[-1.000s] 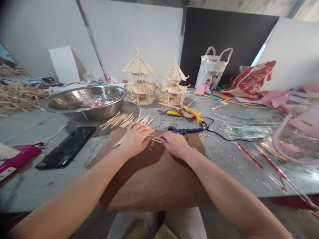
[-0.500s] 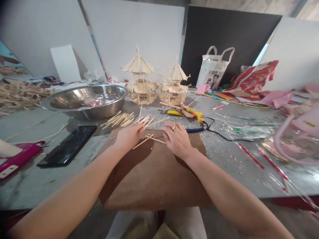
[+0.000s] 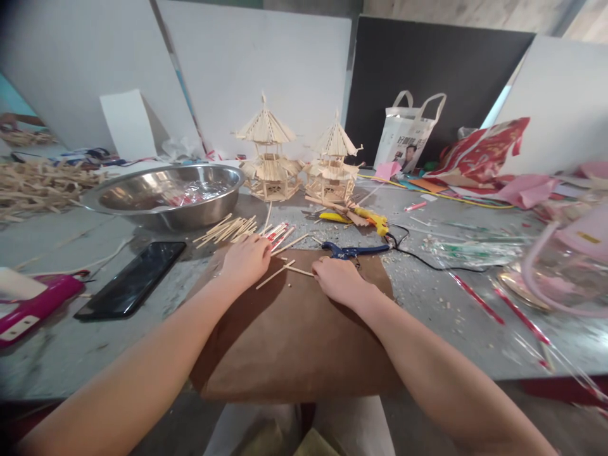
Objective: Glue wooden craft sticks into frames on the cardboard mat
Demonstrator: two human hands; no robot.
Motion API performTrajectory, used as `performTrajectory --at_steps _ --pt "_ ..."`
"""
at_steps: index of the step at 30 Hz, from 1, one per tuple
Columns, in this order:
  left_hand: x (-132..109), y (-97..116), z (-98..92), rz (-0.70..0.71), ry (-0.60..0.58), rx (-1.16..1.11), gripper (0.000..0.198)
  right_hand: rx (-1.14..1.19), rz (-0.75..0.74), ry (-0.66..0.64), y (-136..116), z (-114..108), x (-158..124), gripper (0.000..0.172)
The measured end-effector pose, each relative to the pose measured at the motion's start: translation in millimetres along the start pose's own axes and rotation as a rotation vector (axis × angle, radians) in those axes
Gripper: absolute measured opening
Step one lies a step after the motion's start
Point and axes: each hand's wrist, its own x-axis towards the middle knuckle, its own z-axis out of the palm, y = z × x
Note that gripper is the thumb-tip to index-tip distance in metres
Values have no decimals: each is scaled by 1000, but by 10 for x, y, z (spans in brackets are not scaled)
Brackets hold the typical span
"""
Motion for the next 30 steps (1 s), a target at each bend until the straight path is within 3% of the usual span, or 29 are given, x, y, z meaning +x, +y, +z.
performTrajectory --at_steps 2,6,9,15,19,22,26,30 --pt "-23 48 -49 8 -33 -44 21 7 -9 -40 62 -49 -25 21" --pt "-67 123 -86 12 -227 -124 25 21 -46 -73 151 -104 -62 18" --pt "-77 128 -59 48 -280 -155 23 18 -47 -86 176 -113 -78 18" --pt "-60 101 -1 105 -294 -221 14 24 -23 -77 208 -129 -66 18" --pt "-56 99 0 107 -326 -223 16 49 23 31 146 -127 -41 25" --pt "-64 104 0 109 -332 -211 17 69 -53 133 -20 -84 -26 27" --pt "-73 101 19 168 -294 -229 15 35 -172 108 -275 -5 1 30" --pt "-65 94 30 191 -288 -227 13 -17 -227 60 -366 42 27 29"
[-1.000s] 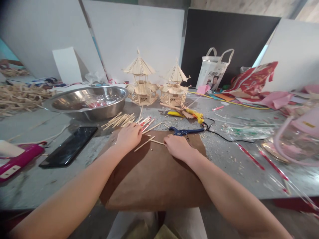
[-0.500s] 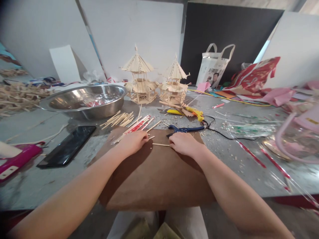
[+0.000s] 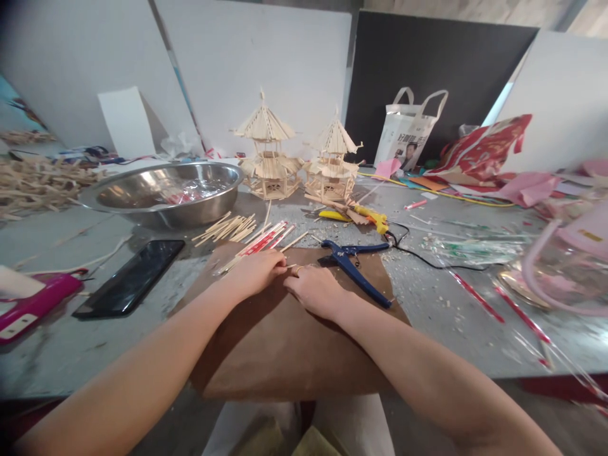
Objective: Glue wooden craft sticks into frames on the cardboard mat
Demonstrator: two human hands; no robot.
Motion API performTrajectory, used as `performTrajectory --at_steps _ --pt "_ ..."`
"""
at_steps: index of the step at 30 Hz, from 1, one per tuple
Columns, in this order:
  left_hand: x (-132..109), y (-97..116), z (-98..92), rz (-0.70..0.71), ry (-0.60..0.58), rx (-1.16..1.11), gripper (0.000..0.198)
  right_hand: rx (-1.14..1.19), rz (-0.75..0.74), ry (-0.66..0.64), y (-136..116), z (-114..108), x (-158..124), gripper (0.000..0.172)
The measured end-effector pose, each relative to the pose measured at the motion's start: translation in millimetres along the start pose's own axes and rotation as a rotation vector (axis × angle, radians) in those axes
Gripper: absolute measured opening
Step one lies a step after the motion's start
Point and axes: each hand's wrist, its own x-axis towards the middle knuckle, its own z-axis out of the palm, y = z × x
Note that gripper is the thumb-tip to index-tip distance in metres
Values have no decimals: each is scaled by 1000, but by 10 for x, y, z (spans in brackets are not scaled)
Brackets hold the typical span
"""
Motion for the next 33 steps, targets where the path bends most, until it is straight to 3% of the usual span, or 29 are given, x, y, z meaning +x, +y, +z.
performTrajectory --at_steps 9,15,19,26,33 --pt "-13 23 -32 -9 1 40 14 -90 107 5 183 32 -34 28" --pt "-20 38 -58 -68 -20 29 16 13 214 36 310 -30 -64 25" --pt "-10 22 -43 -131 0 23 19 35 426 127 516 -155 -148 27" --pt "-3 17 -27 -76 -19 -2 22 27 668 81 918 -196 -254 31" --pt "-11 49 -49 -32 -32 -49 24 5 826 460 1344 38 -275 40"
